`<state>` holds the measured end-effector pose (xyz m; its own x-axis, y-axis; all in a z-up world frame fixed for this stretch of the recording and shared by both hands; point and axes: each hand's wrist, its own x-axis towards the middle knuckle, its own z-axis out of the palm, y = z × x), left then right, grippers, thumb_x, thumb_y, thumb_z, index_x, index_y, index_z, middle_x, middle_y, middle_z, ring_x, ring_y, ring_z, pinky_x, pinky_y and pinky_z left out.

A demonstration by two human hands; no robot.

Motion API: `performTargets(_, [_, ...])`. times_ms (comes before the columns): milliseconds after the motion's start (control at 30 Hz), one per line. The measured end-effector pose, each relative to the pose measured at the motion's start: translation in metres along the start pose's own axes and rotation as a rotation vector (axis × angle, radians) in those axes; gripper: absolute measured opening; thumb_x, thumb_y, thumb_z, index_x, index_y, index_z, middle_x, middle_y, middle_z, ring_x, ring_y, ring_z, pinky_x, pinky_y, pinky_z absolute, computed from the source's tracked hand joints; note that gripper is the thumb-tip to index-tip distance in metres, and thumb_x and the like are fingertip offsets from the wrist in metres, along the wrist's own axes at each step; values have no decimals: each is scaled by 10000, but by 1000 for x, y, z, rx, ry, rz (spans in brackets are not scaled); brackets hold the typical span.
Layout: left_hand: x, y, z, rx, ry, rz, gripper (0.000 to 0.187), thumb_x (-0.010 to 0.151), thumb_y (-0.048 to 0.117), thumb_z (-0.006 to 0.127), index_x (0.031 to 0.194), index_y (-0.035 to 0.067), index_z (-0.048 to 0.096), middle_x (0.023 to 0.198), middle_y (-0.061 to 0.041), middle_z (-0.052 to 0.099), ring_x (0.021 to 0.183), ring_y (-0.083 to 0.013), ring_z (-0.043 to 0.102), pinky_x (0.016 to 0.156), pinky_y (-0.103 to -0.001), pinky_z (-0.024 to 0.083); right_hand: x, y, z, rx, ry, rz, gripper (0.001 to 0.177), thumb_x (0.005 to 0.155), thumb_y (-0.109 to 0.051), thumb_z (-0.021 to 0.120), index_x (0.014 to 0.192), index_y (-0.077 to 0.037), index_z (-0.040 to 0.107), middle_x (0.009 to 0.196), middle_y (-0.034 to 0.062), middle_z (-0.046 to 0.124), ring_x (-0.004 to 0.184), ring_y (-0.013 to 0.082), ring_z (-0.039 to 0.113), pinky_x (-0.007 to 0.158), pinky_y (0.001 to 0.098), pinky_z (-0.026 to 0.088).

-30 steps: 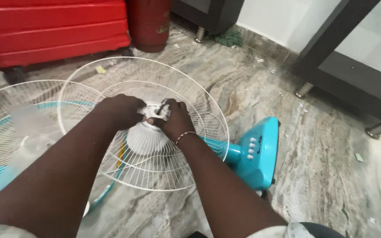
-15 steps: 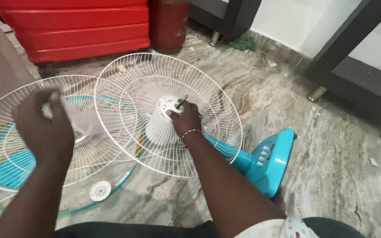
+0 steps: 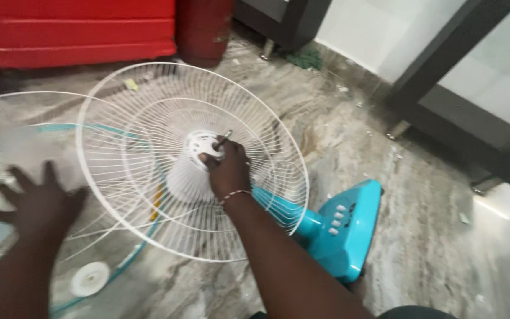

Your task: The person assembles a pedestal fan by attaching the motor housing to the stand, mounting the fan blades, and securing the front grille. The person uses a screwdriver to tighten the central nut and completes the assembly.

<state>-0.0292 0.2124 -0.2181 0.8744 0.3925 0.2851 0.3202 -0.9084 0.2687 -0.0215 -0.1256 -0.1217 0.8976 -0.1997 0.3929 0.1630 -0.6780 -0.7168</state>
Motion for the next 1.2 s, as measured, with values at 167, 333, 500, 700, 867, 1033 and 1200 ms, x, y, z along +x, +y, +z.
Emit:
performTargets(167, [21,-29,37,-78,17,175,917,912,515,790,1548,-30,415,1051,-362,595,1087,-557,621,937,-573,544,5,-4,-5,46,-41,94,555,800,-287,833,1297,-128,645,1300,136,611,1108,314,662,924,421,560])
performTargets(333, [26,-24,48,-299,4,175,690,784,267,904,1237,-99,533,762,-237,693,747,-416,734,667,-489,582,4,-14,-11,49,-40,105,541,830,-308,815,1309,-138,630,1314,128,594,1124,302,661,921,419,566])
performTargets(500, [15,-11,4,-230,20,263,304,987,116,794,1175,-73,648,828,-242,716,735,-368,742,731,-454,584,-2,-21,-12,-32,-52,123,528,829,-315,817,1299,-164,629,1321,113,592,1198,327,580,972,446,516])
performTargets(700, [-6,15,-85,66,400,363,417,872,-73,615,1288,-102,631,1168,-383,673,983,-418,708,789,-432,599,-7,-21,-8,-56,-30,72,538,817,-314,822,1299,-169,630,1325,110,598,1232,348,546,1005,464,488])
performTargets(867, [-2,39,-154,-159,266,171,470,967,-79,505,1426,-173,544,1062,-410,657,884,-487,694,677,-508,571,-8,-18,-7,-64,-24,31,549,814,-303,828,1301,-152,625,1336,118,601,1240,362,545,1025,479,465])
performTargets(1033, [6,56,-194,-81,250,197,367,994,-32,512,1336,-142,591,1011,-368,680,844,-450,714,671,-494,577,-11,-18,-6,-93,-45,43,543,842,-335,800,1313,-150,605,1343,109,599,1239,364,544,1023,482,468])
performTargets(1200, [20,72,-230,25,151,216,283,1022,16,519,1245,-111,639,960,-326,703,804,-413,733,665,-480,584,-6,-9,-9,-130,-55,-7,560,835,-359,817,1310,-140,615,1353,140,580,1215,379,558,1023,499,456])
